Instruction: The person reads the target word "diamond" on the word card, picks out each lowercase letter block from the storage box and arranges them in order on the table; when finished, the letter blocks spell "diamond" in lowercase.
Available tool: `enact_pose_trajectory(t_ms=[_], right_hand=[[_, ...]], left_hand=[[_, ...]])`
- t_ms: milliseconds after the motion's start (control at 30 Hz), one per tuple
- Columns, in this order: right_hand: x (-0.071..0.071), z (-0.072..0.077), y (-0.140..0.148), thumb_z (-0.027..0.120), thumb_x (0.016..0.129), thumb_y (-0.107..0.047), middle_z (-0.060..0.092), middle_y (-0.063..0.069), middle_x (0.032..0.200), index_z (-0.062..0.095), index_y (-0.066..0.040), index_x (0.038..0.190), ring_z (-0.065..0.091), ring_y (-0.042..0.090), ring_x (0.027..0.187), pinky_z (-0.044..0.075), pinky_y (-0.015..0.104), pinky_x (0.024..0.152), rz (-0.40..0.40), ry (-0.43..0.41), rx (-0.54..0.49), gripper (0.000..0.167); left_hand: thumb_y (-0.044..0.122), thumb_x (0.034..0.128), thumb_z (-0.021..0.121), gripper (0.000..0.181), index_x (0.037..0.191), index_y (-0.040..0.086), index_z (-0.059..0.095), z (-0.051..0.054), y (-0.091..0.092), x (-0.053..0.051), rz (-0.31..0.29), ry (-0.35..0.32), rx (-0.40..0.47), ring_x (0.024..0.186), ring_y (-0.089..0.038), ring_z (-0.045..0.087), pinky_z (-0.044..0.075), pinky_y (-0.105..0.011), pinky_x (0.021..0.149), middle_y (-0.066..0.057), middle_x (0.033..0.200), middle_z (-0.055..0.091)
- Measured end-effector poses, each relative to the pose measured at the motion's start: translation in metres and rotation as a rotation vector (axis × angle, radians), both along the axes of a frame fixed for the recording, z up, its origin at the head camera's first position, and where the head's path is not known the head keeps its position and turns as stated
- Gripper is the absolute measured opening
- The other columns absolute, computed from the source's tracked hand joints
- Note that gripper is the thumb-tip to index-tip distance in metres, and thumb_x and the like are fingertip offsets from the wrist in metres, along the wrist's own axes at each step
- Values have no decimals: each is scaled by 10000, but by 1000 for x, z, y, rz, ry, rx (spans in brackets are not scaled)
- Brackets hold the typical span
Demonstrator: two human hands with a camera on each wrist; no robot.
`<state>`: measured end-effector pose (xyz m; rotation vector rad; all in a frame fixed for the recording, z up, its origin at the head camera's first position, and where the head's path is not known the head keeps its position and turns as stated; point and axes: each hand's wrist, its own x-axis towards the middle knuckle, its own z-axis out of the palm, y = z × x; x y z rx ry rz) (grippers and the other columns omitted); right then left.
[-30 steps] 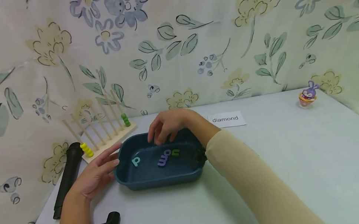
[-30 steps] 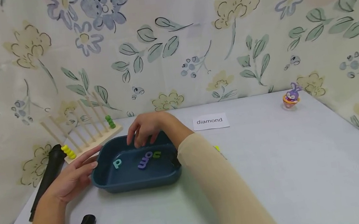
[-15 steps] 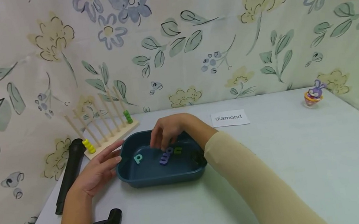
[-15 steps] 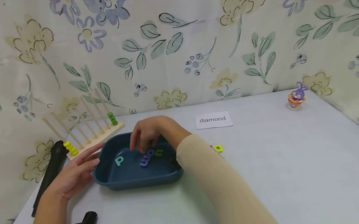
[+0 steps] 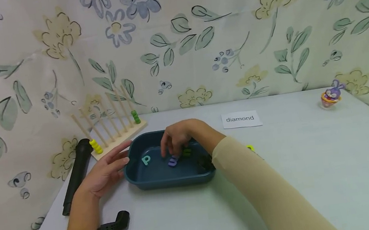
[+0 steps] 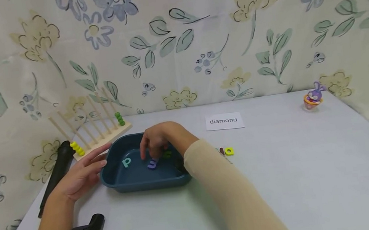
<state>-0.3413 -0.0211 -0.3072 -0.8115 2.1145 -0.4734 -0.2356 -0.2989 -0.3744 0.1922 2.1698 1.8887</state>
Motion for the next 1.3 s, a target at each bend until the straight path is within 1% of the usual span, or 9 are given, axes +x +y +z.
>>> enact_pose_trajectory(t_ms=[133,400,600,700,900,1000,1133,1300], right_hand=[[1,-3,1,759,882,15,658,-32,971,779,-195,1139,568,115,904,464,286,722,8,2,38,332],[4,-8,-2,768,850,38,655,6,943,742,-235,1006,564,155,870,455,301,737,2,26,136,315],[8,-11,-5,781,833,33,617,3,982,688,-210,977,557,156,837,463,289,680,35,96,163,297],[10,-13,-7,808,821,-3,615,0,990,680,-198,945,562,156,840,478,287,681,20,121,170,265],[11,-15,-6,801,845,-79,627,-5,970,683,-190,909,580,169,894,514,313,735,-29,129,170,175],[10,-15,-6,793,861,-100,631,-9,925,690,-182,892,578,160,847,512,312,724,-28,126,163,135],[7,-13,-4,794,873,-93,627,-8,868,692,-167,868,566,147,761,498,311,697,-19,104,130,126],[3,-12,-1,798,884,-88,639,2,888,697,-166,917,581,147,745,489,302,679,-19,57,64,131]], left_hand=[[228,1056,601,613,1620,217,359,1,3,-1,-2,-4,-3,1241,-92,577,537,-274,965,-198,1639,319],[231,1054,604,622,1623,211,352,4,6,-2,3,-5,0,1242,-123,577,536,-272,964,-195,1639,317],[230,1055,603,623,1624,210,349,4,5,-2,7,-13,2,1238,-110,573,535,-266,966,-190,1638,312],[230,1057,600,619,1623,213,352,2,4,-2,9,-11,-1,1244,-112,572,535,-268,967,-190,1639,314],[245,1054,607,619,1621,234,360,1,3,-2,14,-24,-9,1284,-146,543,528,-273,975,-178,1654,309],[243,1053,609,619,1620,236,361,1,3,-1,16,-30,-2,1280,-147,546,528,-275,974,-177,1654,307],[229,1052,609,618,1619,230,363,1,1,-1,19,-28,13,1248,-129,574,533,-284,968,-180,1638,315],[223,1055,602,611,1619,230,365,1,1,0,19,-27,21,1240,-124,579,530,-288,970,-178,1634,313]])
